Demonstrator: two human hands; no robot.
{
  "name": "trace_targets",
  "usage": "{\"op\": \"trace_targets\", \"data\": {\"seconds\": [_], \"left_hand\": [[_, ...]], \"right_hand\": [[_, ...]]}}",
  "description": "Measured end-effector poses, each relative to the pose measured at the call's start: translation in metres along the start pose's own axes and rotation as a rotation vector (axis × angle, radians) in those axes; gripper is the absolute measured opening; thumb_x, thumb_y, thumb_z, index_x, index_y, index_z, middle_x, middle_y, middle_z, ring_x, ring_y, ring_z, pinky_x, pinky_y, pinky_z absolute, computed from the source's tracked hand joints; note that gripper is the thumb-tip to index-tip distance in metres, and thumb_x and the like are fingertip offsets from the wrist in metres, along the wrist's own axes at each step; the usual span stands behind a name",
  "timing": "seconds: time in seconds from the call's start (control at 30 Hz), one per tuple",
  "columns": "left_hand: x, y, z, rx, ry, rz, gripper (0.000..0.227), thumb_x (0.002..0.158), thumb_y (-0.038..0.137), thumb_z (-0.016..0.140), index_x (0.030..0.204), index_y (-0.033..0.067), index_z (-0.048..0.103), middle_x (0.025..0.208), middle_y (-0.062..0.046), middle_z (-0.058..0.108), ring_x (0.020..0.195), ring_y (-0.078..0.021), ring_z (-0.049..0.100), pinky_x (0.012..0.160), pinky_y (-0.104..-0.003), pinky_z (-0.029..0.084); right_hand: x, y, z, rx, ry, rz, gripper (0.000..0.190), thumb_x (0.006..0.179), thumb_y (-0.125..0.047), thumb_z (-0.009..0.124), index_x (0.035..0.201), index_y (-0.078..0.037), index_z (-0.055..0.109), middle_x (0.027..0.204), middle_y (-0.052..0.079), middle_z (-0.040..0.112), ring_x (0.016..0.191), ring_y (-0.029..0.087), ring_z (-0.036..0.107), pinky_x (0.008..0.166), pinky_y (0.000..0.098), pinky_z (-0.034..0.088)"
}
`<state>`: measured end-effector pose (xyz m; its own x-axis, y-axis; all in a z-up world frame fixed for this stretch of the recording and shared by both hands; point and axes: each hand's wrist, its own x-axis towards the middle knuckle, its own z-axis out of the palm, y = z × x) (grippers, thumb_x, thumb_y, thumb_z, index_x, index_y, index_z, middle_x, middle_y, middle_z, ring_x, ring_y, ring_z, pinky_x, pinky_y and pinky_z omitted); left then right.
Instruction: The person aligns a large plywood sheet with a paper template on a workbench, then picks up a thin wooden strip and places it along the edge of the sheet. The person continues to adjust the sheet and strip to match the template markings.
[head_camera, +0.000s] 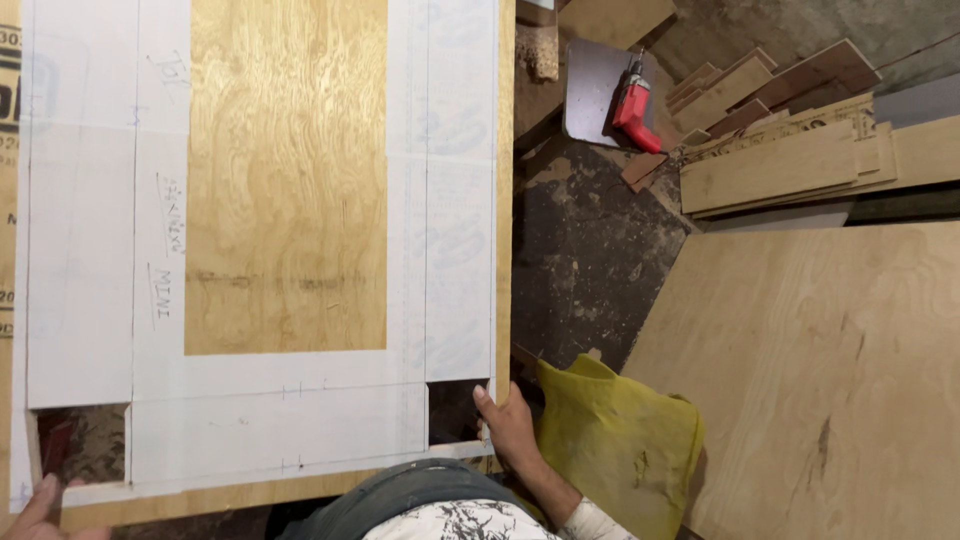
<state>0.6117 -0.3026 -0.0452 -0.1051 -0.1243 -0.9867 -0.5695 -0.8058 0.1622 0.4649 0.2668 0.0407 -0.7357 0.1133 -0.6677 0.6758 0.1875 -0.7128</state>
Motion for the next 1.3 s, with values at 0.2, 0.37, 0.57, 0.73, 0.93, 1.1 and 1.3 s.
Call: {"op": "trace_targets", "data": {"seconds": [0.2, 0.37, 0.57, 0.73, 0.93, 1.1, 1.3], "left_hand": [[-0.001, 0.014, 0.005, 0.028, 0.006, -0.008, 0.062, 0.113, 0.062, 0.037, 0.157, 0.0186, 0.039, 0.138, 0.001, 0.053, 0.129, -0.008, 0.051, 0.116, -0.038, 0.037], [0.002, 0.014, 0.011, 0.068, 0.002, -0.013, 0.061, 0.113, 0.061, 0.037, 0.157, 0.0195, 0.039, 0.139, 0.001, 0.053, 0.13, -0.007, 0.05, 0.118, -0.037, 0.036], [0.013, 0.001, 0.002, 0.072, 0.005, -0.055, 0.06, 0.112, 0.06, 0.037, 0.157, 0.0206, 0.039, 0.141, 0.001, 0.053, 0.132, -0.0057, 0.05, 0.12, -0.037, 0.035], [0.015, 0.006, -0.004, 0.085, 0.01, -0.067, 0.059, 0.112, 0.06, 0.036, 0.157, 0.0215, 0.04, 0.143, 0.001, 0.053, 0.133, -0.0047, 0.049, 0.121, -0.037, 0.034], [0.002, 0.008, 0.002, 0.121, 0.041, -0.15, 0.067, 0.111, 0.066, 0.034, 0.158, 0.0176, 0.038, 0.148, -0.01, 0.051, 0.138, -0.0144, 0.044, 0.125, -0.041, 0.028], [0.001, 0.007, 0.002, 0.312, -0.016, -0.063, 0.062, 0.107, 0.066, 0.038, 0.153, 0.0241, 0.042, 0.147, -0.003, 0.052, 0.141, -0.0106, 0.043, 0.129, -0.041, 0.022], [0.006, 0.0, -0.009, 1.482, -0.019, 0.355, 0.057, 0.102, 0.066, 0.043, 0.148, 0.032, 0.046, 0.147, 0.005, 0.053, 0.144, -0.006, 0.042, 0.134, -0.041, 0.016]], "right_hand": [[0.002, -0.001, -0.001, 0.069, -0.015, 0.041, 0.037, 0.092, -0.035, 0.071, 0.108, -0.007, 0.053, 0.074, 0.002, 0.056, 0.055, 0.01, 0.054, 0.047, 0.0291, 0.049], [0.005, -0.003, 0.0, 0.029, -0.02, 0.028, 0.038, 0.093, -0.035, 0.071, 0.107, -0.005, 0.053, 0.071, 0.004, 0.056, 0.054, 0.012, 0.055, 0.046, 0.0295, 0.05], [0.0, -0.002, 0.004, 0.01, -0.022, 0.028, 0.038, 0.095, -0.035, 0.07, 0.108, -0.004, 0.051, 0.072, 0.005, 0.056, 0.053, 0.012, 0.054, 0.046, 0.0293, 0.049], [0.001, -0.004, 0.004, 0.029, -0.043, 0.033, 0.038, 0.094, -0.036, 0.069, 0.11, -0.006, 0.052, 0.076, 0.004, 0.056, 0.054, 0.011, 0.054, 0.046, 0.0294, 0.049], [0.002, -0.006, 0.001, 0.004, -0.018, 0.034, 0.041, 0.094, -0.037, 0.07, 0.11, -0.003, 0.052, 0.075, 0.005, 0.057, 0.054, 0.012, 0.055, 0.046, 0.0291, 0.05], [0.0, -0.007, 0.0, 0.047, -0.022, 0.069, 0.041, 0.093, -0.036, 0.07, 0.111, -0.004, 0.052, 0.076, 0.003, 0.056, 0.054, 0.011, 0.053, 0.046, 0.0294, 0.049], [0.001, -0.008, 0.0, 0.034, -0.038, 0.04, 0.043, 0.093, -0.039, 0.069, 0.114, -0.005, 0.053, 0.075, 0.004, 0.056, 0.054, 0.011, 0.054, 0.046, 0.0289, 0.05]]}}
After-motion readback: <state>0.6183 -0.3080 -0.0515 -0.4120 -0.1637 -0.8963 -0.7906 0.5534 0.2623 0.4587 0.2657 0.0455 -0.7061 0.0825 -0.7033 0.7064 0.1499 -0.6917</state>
